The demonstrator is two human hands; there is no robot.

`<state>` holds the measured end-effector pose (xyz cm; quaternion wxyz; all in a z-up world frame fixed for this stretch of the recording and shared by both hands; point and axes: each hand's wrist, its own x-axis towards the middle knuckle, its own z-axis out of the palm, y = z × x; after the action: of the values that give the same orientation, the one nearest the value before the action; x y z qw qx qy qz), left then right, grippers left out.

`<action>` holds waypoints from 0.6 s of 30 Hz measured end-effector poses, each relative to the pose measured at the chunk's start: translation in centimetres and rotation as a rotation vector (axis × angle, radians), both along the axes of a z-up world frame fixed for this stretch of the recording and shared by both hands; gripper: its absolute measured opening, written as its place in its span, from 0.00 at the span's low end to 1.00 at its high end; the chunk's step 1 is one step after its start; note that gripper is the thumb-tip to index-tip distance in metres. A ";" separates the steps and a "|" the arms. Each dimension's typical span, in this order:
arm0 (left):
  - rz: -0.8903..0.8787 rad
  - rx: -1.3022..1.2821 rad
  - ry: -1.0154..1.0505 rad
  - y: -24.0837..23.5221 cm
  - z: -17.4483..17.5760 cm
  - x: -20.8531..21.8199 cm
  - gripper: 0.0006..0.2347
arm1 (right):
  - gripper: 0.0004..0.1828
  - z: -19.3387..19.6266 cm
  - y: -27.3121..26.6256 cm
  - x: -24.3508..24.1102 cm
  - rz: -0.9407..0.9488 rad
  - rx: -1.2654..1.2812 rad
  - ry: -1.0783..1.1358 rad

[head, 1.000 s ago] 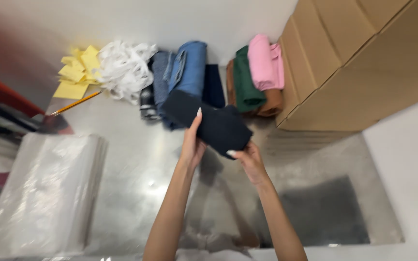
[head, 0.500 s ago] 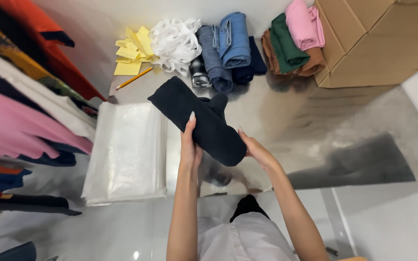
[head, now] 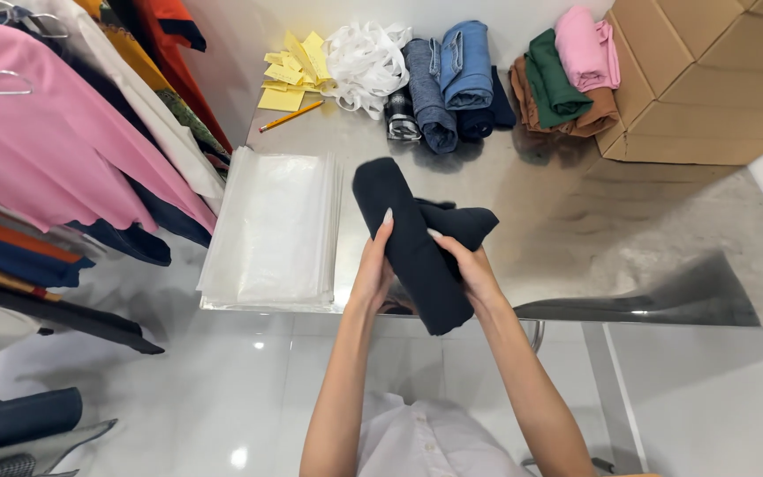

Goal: The person picks up folded garments from a metal table, unfolds them, and places them onto hangers. They then hang the clothes on a nearby clothing rack. The items handled include a pair of denim shorts, a pink top, a black t-shirt, and a pink t-shirt.

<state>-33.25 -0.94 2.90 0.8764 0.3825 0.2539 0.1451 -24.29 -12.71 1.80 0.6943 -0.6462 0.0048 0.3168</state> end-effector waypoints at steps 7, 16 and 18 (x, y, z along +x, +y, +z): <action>0.054 -0.223 0.003 -2.4 -4.1 -1.1 0.34 | 0.19 -6.4 -7.2 4.8 -0.153 0.482 0.280; 0.040 -0.318 0.157 -7.3 -9.9 -6.3 0.33 | 0.16 0.1 -15.2 2.2 -0.420 0.749 0.306; 0.020 -0.311 0.203 -8.1 -10.3 -7.2 0.35 | 0.14 0.7 -16.7 1.9 -0.469 0.779 0.242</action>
<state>-40.50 -9.05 -7.37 0.8934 0.2525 0.3642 0.0734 -22.40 -29.36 2.53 0.9323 -0.2776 0.1125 0.2027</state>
